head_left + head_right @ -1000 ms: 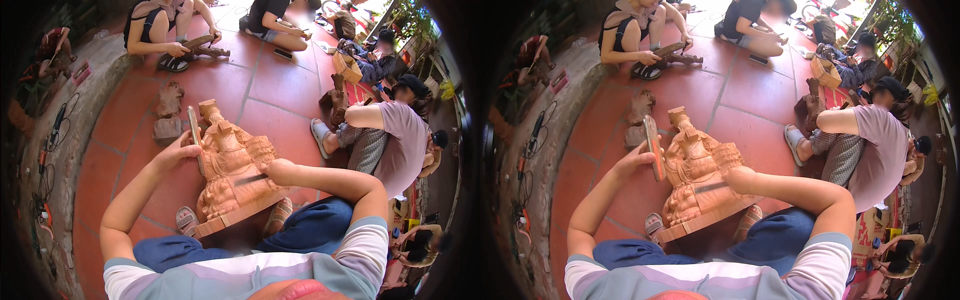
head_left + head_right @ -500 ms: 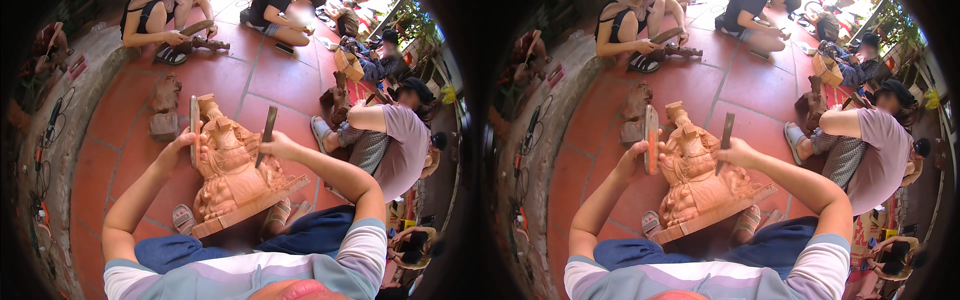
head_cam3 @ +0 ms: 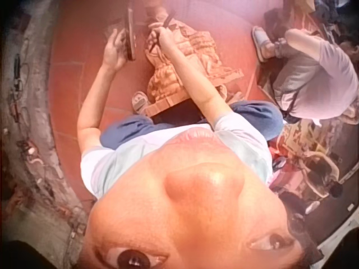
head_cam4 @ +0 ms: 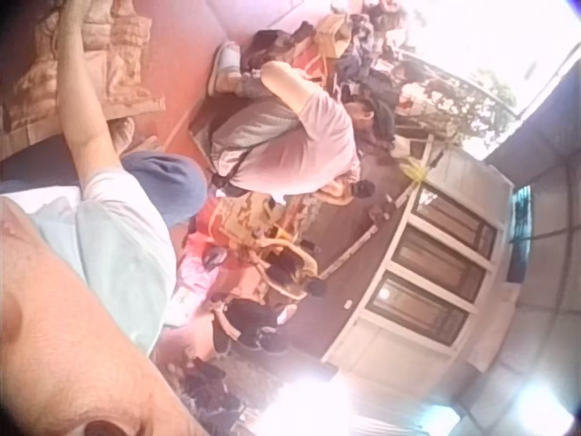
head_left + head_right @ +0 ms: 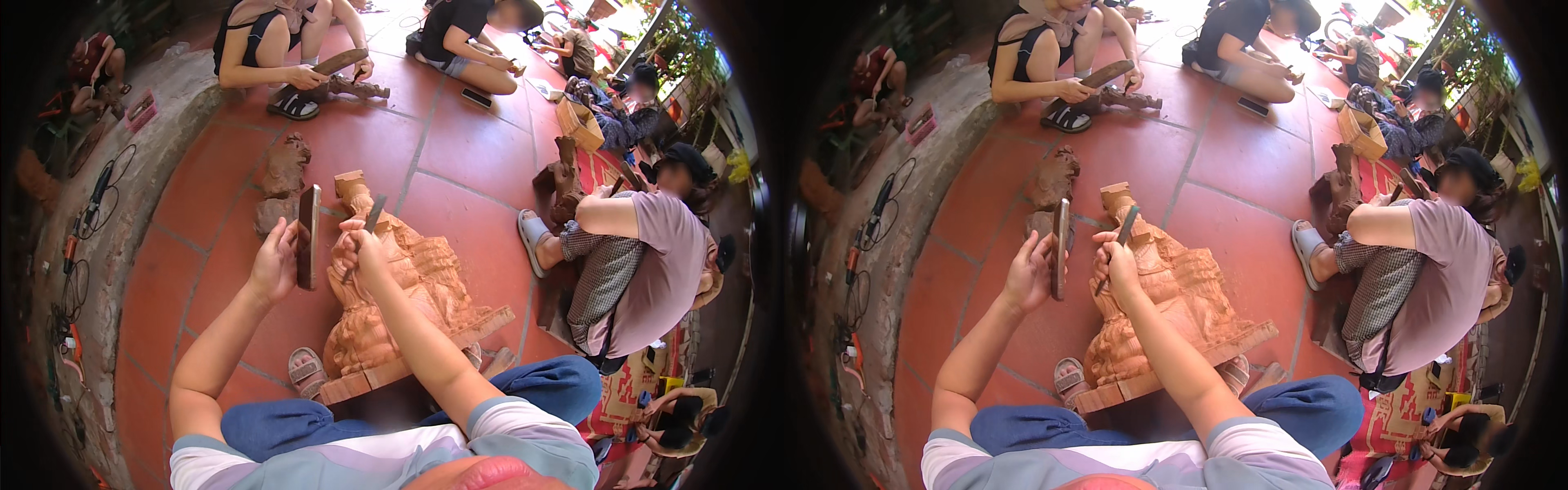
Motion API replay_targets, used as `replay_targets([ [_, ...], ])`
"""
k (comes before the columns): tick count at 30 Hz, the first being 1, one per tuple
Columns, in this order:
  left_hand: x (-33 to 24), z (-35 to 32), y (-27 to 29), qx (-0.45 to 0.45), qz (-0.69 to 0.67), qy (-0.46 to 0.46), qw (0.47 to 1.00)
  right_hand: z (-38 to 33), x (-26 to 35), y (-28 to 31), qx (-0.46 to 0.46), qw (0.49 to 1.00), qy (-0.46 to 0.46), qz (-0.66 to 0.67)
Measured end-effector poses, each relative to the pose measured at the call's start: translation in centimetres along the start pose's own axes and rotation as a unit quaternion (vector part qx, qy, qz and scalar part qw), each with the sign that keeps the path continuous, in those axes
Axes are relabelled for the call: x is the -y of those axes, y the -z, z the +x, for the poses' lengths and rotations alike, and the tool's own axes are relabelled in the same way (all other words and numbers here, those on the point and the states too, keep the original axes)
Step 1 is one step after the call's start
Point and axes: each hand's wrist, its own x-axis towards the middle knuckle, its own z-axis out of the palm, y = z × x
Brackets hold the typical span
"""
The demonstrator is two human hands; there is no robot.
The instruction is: The person carves a wooden figure using a chisel and mallet while sitting on the floor. They repeatedly strike the chisel to shape the wood and occasionally pause to inspect the work.
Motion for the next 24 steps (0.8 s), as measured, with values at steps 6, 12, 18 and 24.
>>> replay_targets([
  [6, 1.7, 0.7, 3.5, -0.045, 0.005, -0.021, 0.999, -2.3, 1.1, -3.5, -0.003, 0.997, -0.040, -0.061],
  [12, 2.0, 0.8, 1.6, -0.047, -0.034, -0.023, 0.998, -0.7, -1.9, 0.2, -0.044, 0.987, 0.003, -0.155],
  [18, 2.2, -0.6, 1.0, -0.053, 0.147, -0.055, 0.986, -3.1, 0.1, -2.7, -0.007, 0.997, -0.004, -0.076],
  [24, 1.2, -1.3, 0.6, 0.027, -0.047, 0.002, 0.999, -3.1, 1.0, -2.2, 0.026, 0.993, -0.035, -0.111],
])
